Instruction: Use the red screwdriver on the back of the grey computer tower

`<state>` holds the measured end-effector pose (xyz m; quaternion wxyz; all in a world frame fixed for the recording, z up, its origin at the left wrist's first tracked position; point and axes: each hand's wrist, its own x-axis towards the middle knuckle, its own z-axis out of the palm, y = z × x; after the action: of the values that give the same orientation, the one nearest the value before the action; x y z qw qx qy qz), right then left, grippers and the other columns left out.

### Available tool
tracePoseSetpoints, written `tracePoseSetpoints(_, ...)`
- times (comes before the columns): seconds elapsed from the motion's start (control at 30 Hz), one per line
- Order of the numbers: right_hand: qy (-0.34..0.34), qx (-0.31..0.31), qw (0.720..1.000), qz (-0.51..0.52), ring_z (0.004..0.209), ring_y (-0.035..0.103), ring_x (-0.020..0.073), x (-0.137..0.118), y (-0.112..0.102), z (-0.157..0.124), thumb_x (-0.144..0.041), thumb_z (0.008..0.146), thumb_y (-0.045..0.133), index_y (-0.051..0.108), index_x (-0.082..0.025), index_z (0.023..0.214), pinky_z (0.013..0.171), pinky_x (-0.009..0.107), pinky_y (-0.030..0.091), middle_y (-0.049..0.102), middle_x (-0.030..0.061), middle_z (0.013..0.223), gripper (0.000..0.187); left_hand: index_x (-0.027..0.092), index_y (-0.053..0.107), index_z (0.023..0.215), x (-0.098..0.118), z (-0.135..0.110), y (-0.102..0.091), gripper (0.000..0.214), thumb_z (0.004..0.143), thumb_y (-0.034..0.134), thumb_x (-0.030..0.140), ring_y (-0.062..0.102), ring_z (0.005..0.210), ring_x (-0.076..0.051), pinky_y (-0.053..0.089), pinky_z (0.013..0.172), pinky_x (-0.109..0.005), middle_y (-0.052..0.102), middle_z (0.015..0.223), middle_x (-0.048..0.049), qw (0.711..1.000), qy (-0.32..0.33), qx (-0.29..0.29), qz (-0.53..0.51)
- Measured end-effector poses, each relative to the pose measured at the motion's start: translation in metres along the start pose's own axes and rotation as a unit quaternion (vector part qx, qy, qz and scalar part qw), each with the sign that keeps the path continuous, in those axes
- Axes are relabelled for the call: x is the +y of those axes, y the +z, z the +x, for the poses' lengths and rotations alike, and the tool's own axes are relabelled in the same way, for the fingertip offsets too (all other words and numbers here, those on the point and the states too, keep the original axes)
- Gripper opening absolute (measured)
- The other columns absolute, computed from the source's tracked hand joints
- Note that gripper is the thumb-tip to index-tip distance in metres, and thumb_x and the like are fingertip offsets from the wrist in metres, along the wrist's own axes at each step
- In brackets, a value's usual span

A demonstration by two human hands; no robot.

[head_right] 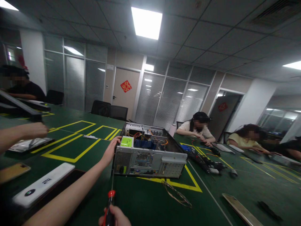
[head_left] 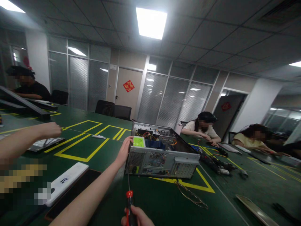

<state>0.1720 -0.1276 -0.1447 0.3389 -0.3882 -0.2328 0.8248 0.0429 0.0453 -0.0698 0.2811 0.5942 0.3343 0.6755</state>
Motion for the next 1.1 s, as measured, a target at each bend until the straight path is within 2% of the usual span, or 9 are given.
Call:
tracePoseSetpoints(0.1, -0.063, -0.053, 0.996, 0.023, 0.042, 0.048, 0.0091, -0.005, 0.0, -0.012, -0.052, 0.055, 0.08, 0.055, -0.019, 0.079, 0.045, 0.02, 0.025, 0.057, -0.0042, 0.052, 0.047, 0.02, 0.054, 0.081, 0.0, 0.0, 0.0, 0.032, 0.092, 0.034, 0.041, 0.05, 0.121, -0.02, 0.035, 0.11, -0.035, 0.058, 0.121, -0.0073, 1.0, 0.003, 0.001, 0.0)
tracePoseSetpoints(0.17, -0.09, -0.068, 0.993, 0.045, 0.042, 0.048, 0.0088, -0.011, 0.002, -0.021, -0.054, 0.051, 0.082, 0.054, -0.021, 0.083, 0.044, 0.02, 0.023, 0.059, -0.0052, 0.055, 0.054, 0.02, 0.054, 0.081, 0.0, 0.0, 0.001, 0.032, 0.092, 0.034, 0.041, 0.051, 0.12, -0.02, 0.035, 0.109, -0.035, 0.058, 0.121, -0.0074, 1.0, 0.002, 0.003, -0.002)
tracePoseSetpoints(0.33, -0.164, -0.016, 0.982, 0.093, 0.042, 0.047, 0.0076, -0.022, 0.012, -0.036, -0.051, 0.054, 0.082, 0.052, -0.023, 0.085, 0.043, 0.019, 0.019, 0.058, -0.0067, 0.056, 0.051, 0.02, 0.054, 0.08, -0.002, 0.001, 0.0, 0.032, 0.092, 0.034, 0.042, 0.051, 0.12, -0.02, 0.036, 0.109, -0.035, 0.058, 0.12, -0.0072, 1.0, 0.002, 0.003, 0.002)
tracePoseSetpoints(0.47, -0.16, 0.011, 0.981, 0.104, 0.041, 0.045, 0.0068, -0.02, 0.012, -0.031, -0.052, 0.053, 0.081, 0.052, -0.022, 0.085, 0.042, 0.019, 0.017, 0.057, -0.0065, 0.055, 0.053, 0.02, 0.054, 0.08, -0.003, 0.001, 0.0, 0.032, 0.092, 0.034, 0.041, 0.051, 0.119, -0.02, 0.037, 0.108, -0.034, 0.058, 0.12, -0.0071, 1.0, 0.003, 0.002, 0.003)
tracePoseSetpoints(0.63, -0.155, 0.046, 0.979, 0.127, 0.037, 0.041, 0.0071, -0.014, 0.005, -0.019, -0.056, 0.042, 0.083, 0.05, -0.023, 0.084, 0.04, 0.019, 0.013, 0.053, -0.0082, 0.051, 0.063, 0.02, 0.054, 0.081, -0.003, 0.001, -0.001, 0.031, 0.092, 0.033, 0.041, 0.05, 0.121, -0.019, 0.035, 0.109, -0.033, 0.057, 0.121, -0.0068, 1.0, -0.006, -0.004, 0.0)
tracePoseSetpoints(0.97, -0.157, 0.046, 0.976, 0.144, 0.038, 0.04, 0.0068, -0.016, 0.0, -0.014, -0.052, 0.047, 0.082, 0.053, -0.022, 0.085, 0.04, 0.019, 0.012, 0.052, -0.0072, 0.052, 0.056, 0.02, 0.054, 0.081, -0.005, 0.001, 0.0, 0.032, 0.092, 0.034, 0.042, 0.05, 0.121, -0.02, 0.035, 0.109, -0.035, 0.057, 0.122, -0.0075, 1.0, 0.002, 0.0, -0.002)
tracePoseSetpoints(1.1, -0.151, 0.055, 0.977, 0.141, 0.037, 0.039, 0.0063, -0.018, 0.004, -0.018, -0.053, 0.043, 0.083, 0.053, -0.021, 0.084, 0.04, 0.019, 0.011, 0.053, -0.0072, 0.051, 0.06, 0.02, 0.054, 0.08, -0.005, 0.001, 0.0, 0.032, 0.092, 0.033, 0.041, 0.051, 0.12, -0.02, 0.035, 0.109, -0.035, 0.058, 0.121, -0.0075, 1.0, 0.002, 0.004, 0.004)
